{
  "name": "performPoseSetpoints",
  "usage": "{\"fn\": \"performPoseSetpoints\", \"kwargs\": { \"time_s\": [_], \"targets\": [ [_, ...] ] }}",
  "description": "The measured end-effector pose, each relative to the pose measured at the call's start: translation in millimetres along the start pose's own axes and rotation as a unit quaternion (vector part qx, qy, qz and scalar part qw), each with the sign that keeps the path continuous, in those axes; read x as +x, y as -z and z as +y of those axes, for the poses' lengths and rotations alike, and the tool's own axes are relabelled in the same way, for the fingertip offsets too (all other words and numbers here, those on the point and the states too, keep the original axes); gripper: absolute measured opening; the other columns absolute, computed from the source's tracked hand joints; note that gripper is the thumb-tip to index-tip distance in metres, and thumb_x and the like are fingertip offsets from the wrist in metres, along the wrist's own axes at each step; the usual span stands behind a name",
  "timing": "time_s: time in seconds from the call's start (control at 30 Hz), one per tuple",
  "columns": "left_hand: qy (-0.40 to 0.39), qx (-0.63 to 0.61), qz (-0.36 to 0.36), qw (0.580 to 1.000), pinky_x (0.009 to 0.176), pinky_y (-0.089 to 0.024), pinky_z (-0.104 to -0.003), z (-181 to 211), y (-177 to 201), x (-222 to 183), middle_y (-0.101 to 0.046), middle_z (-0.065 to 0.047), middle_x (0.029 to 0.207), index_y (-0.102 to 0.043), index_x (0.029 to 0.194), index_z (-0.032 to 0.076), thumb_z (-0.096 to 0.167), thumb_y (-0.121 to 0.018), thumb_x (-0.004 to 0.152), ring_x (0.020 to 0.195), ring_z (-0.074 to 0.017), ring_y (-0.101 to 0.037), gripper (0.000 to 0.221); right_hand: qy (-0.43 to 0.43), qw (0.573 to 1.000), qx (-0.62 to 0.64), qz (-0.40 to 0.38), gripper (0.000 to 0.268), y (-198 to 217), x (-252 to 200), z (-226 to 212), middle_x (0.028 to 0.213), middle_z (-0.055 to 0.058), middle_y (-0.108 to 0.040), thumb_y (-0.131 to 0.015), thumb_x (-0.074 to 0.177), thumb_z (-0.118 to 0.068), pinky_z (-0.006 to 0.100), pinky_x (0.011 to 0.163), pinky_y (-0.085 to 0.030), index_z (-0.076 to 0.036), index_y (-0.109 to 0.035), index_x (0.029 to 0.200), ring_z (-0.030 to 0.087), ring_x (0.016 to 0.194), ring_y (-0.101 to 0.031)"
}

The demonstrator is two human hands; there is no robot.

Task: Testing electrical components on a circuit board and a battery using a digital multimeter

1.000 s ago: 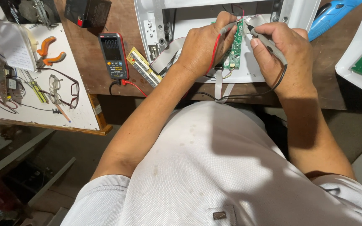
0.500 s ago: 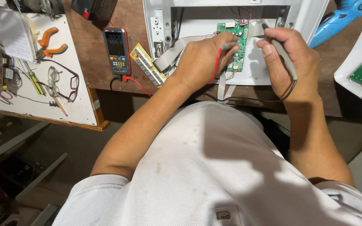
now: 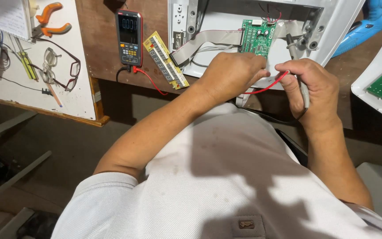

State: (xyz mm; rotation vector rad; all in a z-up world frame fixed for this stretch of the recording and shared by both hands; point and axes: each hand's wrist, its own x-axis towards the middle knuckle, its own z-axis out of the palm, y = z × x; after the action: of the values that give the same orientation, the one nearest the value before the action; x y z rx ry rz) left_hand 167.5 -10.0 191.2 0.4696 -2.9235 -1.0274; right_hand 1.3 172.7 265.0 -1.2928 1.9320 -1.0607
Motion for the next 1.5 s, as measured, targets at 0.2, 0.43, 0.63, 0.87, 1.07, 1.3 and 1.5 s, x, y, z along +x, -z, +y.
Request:
{"fn": "performPoseSetpoints", "kwargs": {
  "time_s": [0.2,0.43,0.63,0.87,1.07,1.3,1.5],
  "targets": [
    [-0.012,-0.036,0.050,0.998,0.070,-0.062,-0.049,-3,7,-13,-0.091,0.005,0.131,-0.050,0.170,0.037,0.040,-0.082,0.120,0.109,-0.0255,-0.090,0.060,0.015,0.993,-0.011,-0.118,0.026,1,7,-7,0.119,0.013,-0.082,-0.065,0.131,-0.022,0.040,0.097,-0.056,-0.004,-0.082,0.139,0.029,0.104,-0.077],
    [-0.026,-0.008,0.023,0.999,0.080,-0.067,-0.050,7,32,-22,-0.078,0.000,0.091,-0.070,0.126,0.030,0.029,-0.065,0.116,0.093,-0.0307,-0.085,0.011,-0.033,0.996,0.017,-0.086,0.023,-8,15,-36,0.098,0.022,-0.080,-0.084,0.122,-0.023,0.054,0.088,-0.062,-0.007,-0.085,0.138,0.045,0.091,-0.080],
    [0.049,0.000,-0.038,0.998,0.085,-0.067,-0.052,-12,46,-52,-0.083,-0.005,0.093,-0.068,0.136,0.027,0.046,-0.063,0.121,0.093,-0.0339,-0.087,0.024,-0.074,0.993,-0.039,-0.081,0.037,-9,14,-38,0.101,0.022,-0.083,-0.094,0.113,-0.021,0.056,0.089,-0.063,-0.007,-0.082,0.145,0.045,0.096,-0.082],
    [0.185,-0.182,-0.032,0.965,0.094,-0.065,-0.055,-20,83,-93,-0.085,-0.004,0.094,-0.063,0.132,0.035,0.071,-0.057,0.116,0.103,-0.0388,-0.087,0.039,-0.082,0.985,-0.128,-0.084,0.020,-30,21,-48,0.104,0.011,-0.087,-0.091,0.118,-0.026,0.047,0.089,-0.067,-0.014,-0.089,0.133,0.036,0.098,-0.084],
    [0.128,-0.374,-0.064,0.916,0.099,-0.066,-0.050,-18,114,-95,-0.087,-0.006,0.095,-0.073,0.127,0.031,0.060,-0.066,0.116,0.105,-0.0369,-0.087,0.032,-0.067,0.974,-0.197,-0.090,0.023,-58,23,-79,0.108,0.009,-0.088,-0.089,0.115,-0.033,0.046,0.092,-0.068,-0.018,-0.091,0.133,0.033,0.103,-0.085],
    [0.032,-0.363,-0.067,0.929,0.091,-0.066,-0.046,-42,110,-94,-0.084,-0.011,0.089,-0.080,0.116,0.022,0.046,-0.059,0.122,0.094,-0.0350,-0.085,0.033,-0.066,0.961,-0.245,-0.107,0.026,-79,31,-96,0.114,0.009,-0.088,-0.088,0.114,-0.032,0.050,0.097,-0.067,-0.017,-0.088,0.136,0.036,0.111,-0.085],
    [0.038,-0.377,-0.004,0.926,0.091,-0.066,-0.040,-67,116,-111,-0.082,-0.003,0.088,-0.084,0.120,0.023,0.046,-0.062,0.122,0.094,-0.0278,-0.085,0.032,-0.125,0.964,-0.224,-0.075,0.024,-69,18,-84,0.120,-0.001,-0.086,-0.086,0.120,-0.038,0.042,0.104,-0.064,-0.026,-0.089,0.140,0.027,0.118,-0.082]
  ]
}}
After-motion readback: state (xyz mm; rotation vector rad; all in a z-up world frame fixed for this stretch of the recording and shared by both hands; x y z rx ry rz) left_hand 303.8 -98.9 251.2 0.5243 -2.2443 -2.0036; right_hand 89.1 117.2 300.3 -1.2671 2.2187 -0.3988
